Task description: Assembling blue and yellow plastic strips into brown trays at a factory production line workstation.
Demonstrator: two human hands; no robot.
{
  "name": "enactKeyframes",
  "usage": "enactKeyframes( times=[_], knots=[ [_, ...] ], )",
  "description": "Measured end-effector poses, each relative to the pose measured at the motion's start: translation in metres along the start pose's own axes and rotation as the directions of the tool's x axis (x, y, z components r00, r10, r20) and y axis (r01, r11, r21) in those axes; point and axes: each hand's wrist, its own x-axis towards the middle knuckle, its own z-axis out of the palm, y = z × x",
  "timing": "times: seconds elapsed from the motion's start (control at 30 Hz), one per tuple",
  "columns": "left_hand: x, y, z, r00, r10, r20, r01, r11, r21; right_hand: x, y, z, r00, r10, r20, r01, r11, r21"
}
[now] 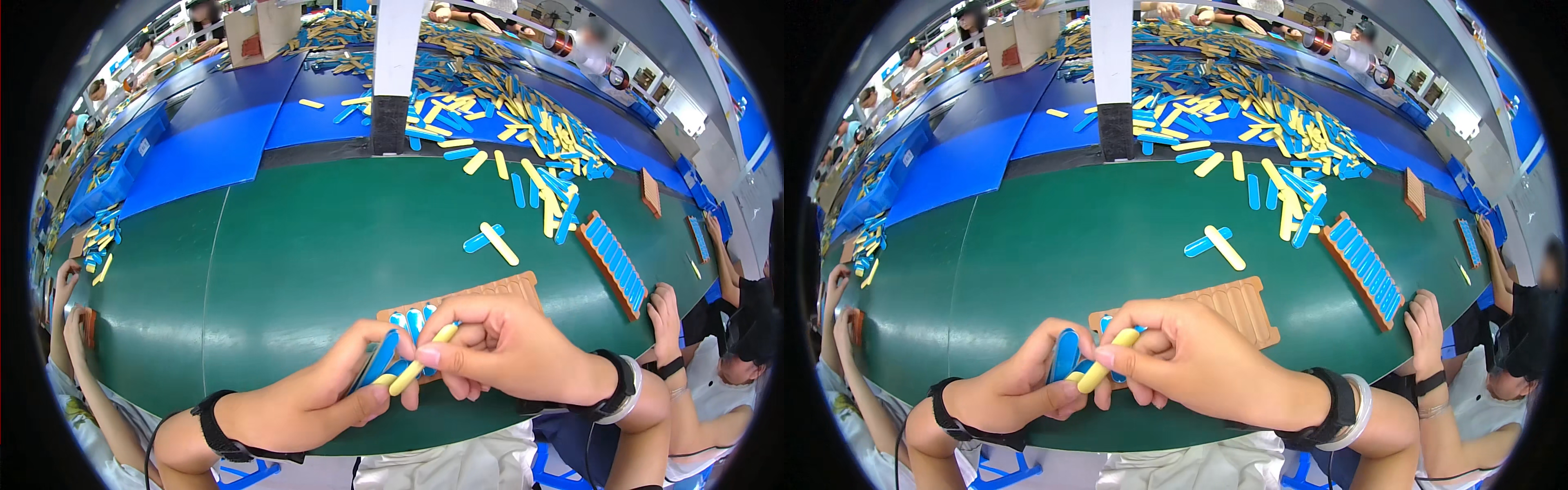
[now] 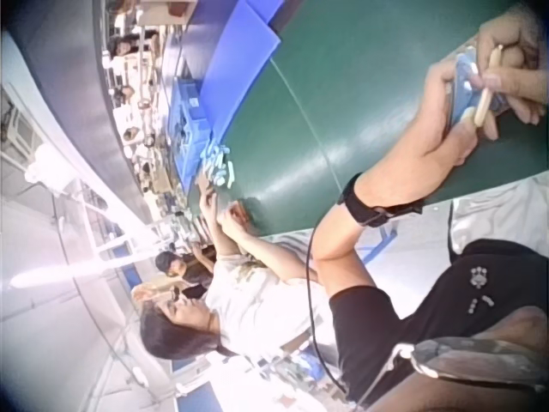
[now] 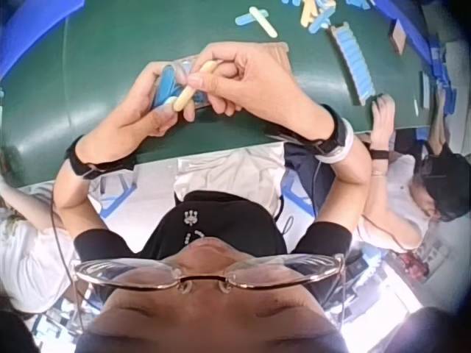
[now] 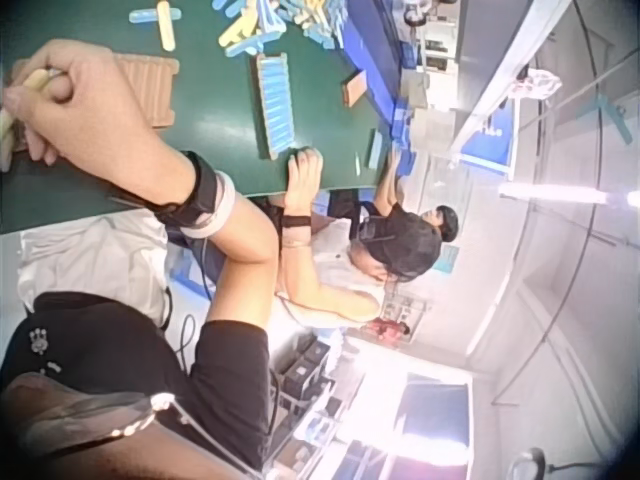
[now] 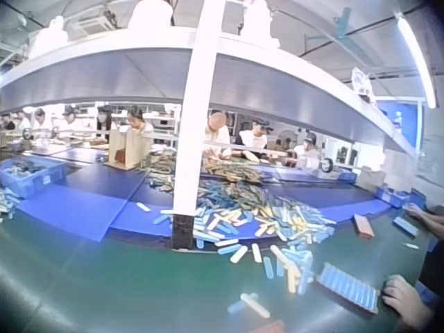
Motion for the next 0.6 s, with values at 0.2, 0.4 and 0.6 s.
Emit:
enactKeyframes(
  times=[0.2, 0.4, 0.6],
  knots=[
    [-0.002, 0.015, -0.004, 0.964, -0.188, -0.188, 0.172, 0.98, -0.101, 0.0, -0.021, -0.046, 0.973, 0.009, -0.231, -0.029, 0.996, -0.083],
    [0.001, 0.01, -0.011, 0.935, -0.201, -0.292, 0.113, 0.95, -0.292, 0.002, -0.003, -0.076, 0.997, 0.059, 0.045, -0.002, 0.633, -0.774],
    [0.002, 0.008, -0.001, 0.949, -0.143, -0.282, 0.093, 0.979, -0.182, 0.013, -0.001, -0.068, 0.998, -0.039, -0.039, -0.011, 0.555, -0.832]
  ],
)
